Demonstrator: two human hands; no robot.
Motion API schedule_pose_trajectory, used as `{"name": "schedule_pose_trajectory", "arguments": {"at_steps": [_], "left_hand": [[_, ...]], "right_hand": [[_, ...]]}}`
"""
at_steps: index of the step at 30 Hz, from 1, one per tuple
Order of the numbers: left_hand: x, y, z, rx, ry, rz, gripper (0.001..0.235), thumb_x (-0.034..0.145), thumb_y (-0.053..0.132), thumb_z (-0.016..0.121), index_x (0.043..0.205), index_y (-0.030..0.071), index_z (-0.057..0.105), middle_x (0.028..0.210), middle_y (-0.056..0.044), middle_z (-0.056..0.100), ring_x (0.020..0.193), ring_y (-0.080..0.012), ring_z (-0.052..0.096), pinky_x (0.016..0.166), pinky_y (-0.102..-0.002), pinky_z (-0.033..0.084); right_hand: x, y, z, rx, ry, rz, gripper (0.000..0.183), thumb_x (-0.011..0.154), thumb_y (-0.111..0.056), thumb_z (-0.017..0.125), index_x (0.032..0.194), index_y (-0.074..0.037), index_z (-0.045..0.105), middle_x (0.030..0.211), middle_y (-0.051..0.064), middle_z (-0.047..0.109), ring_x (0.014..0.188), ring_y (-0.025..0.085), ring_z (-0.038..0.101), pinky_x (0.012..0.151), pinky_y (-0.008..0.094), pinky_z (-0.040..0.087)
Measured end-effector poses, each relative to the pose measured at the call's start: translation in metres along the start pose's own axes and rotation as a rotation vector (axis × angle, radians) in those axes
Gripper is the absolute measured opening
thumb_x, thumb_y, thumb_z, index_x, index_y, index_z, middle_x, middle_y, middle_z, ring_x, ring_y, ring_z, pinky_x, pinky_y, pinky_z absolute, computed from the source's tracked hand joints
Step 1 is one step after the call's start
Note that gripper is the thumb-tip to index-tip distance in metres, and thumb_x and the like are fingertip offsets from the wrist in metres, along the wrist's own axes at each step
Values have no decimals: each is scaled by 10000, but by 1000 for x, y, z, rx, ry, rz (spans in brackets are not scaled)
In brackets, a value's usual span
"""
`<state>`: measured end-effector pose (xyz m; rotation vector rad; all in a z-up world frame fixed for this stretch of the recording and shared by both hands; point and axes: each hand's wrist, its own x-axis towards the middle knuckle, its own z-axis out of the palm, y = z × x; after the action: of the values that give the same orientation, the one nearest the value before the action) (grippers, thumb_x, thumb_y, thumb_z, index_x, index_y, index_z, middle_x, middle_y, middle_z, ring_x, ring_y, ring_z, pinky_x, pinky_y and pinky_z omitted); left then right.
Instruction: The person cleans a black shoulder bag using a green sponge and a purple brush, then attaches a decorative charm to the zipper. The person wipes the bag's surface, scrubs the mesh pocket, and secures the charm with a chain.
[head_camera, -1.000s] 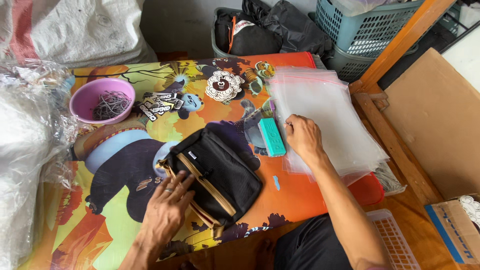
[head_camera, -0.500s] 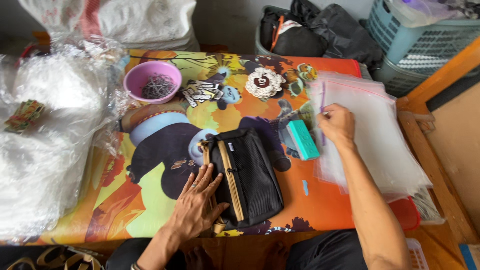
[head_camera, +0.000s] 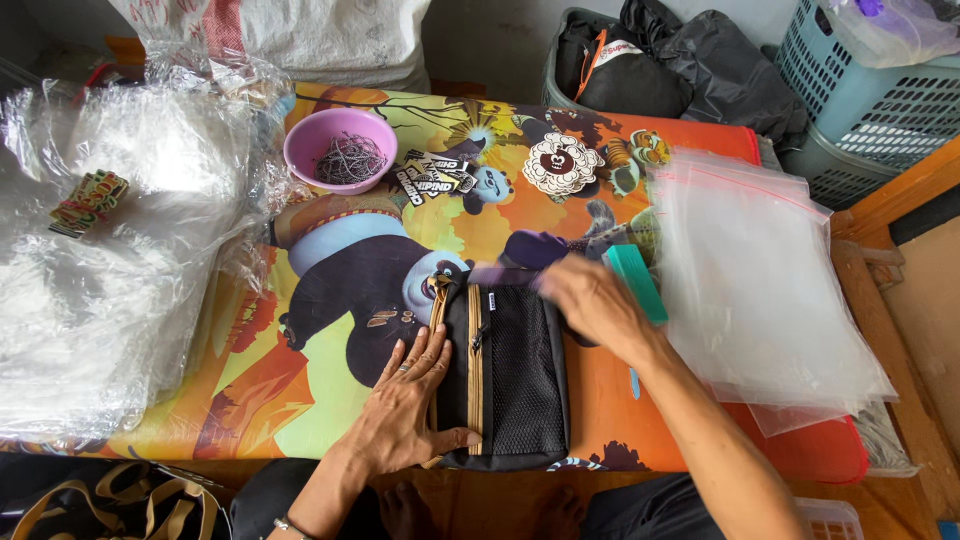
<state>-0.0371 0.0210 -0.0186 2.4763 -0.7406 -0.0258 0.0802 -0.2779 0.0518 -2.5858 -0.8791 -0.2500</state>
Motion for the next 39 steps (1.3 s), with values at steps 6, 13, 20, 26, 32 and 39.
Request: {"name": "schedule_pose_trajectory", "arguments": {"at_steps": [6, 13, 20, 26, 32, 39], "left_hand": [[-3, 1, 1, 104, 34, -68, 1370, 756, 823, 753, 1620, 4, 74, 1715, -175, 20, 1572, -349, 3, 1236, -492, 19], [-3, -4, 0, 55, 27, -90, 1339, 745, 849, 722, 1605, -6, 154, 1704, -189, 66, 1571, -344, 21, 1236, -505, 14], [7, 12, -25, 44, -73, -176, 1277, 756, 909, 614, 1582, 12, 233, 1690, -189, 127, 1558, -336, 117, 1223, -508, 96], [72, 0, -41, 181, 130, -230, 781, 890, 678, 587, 1515, 219, 497, 1491, -99, 563, 1406, -301, 506, 1180, -524, 365], [81, -12, -22, 269, 143, -132, 853, 894, 667, 607, 1559, 156, 449, 1574, -111, 479, 1466, -354, 408, 1211, -550, 288], [75, -19, -10, 248, 218, -115, 842, 954, 634, 564, 1587, 104, 399, 1608, -160, 424, 1475, -411, 365, 1218, -573, 241]], "right_hand": [[5, -26, -2, 199, -272, -65, 184, 942, -222, 688, 1033, -109, 800, 890, 14, 742, 751, 226, 698, 720, 383, 493], [13, -2, 3, -291, 240, 87, 124, 1053, -174, 574, 1001, -89, 647, 852, 60, 540, 574, 342, 577, 463, 492, 459], [-10, -6, 5, -116, 248, 233, 107, 971, -142, 629, 1023, -124, 721, 940, 35, 704, 746, 275, 664, 619, 419, 528], [-32, -13, 31, 23, 250, 264, 144, 976, -251, 646, 1058, -216, 759, 898, 58, 715, 882, 318, 733, 760, 425, 583], [-42, -14, 30, -102, 116, 330, 140, 973, -210, 595, 1029, -205, 723, 900, 71, 685, 849, 358, 729, 728, 461, 603], [-68, -4, -26, -185, 231, 480, 135, 1011, -225, 589, 1069, -170, 698, 946, 106, 661, 876, 400, 710, 755, 513, 579]]}}
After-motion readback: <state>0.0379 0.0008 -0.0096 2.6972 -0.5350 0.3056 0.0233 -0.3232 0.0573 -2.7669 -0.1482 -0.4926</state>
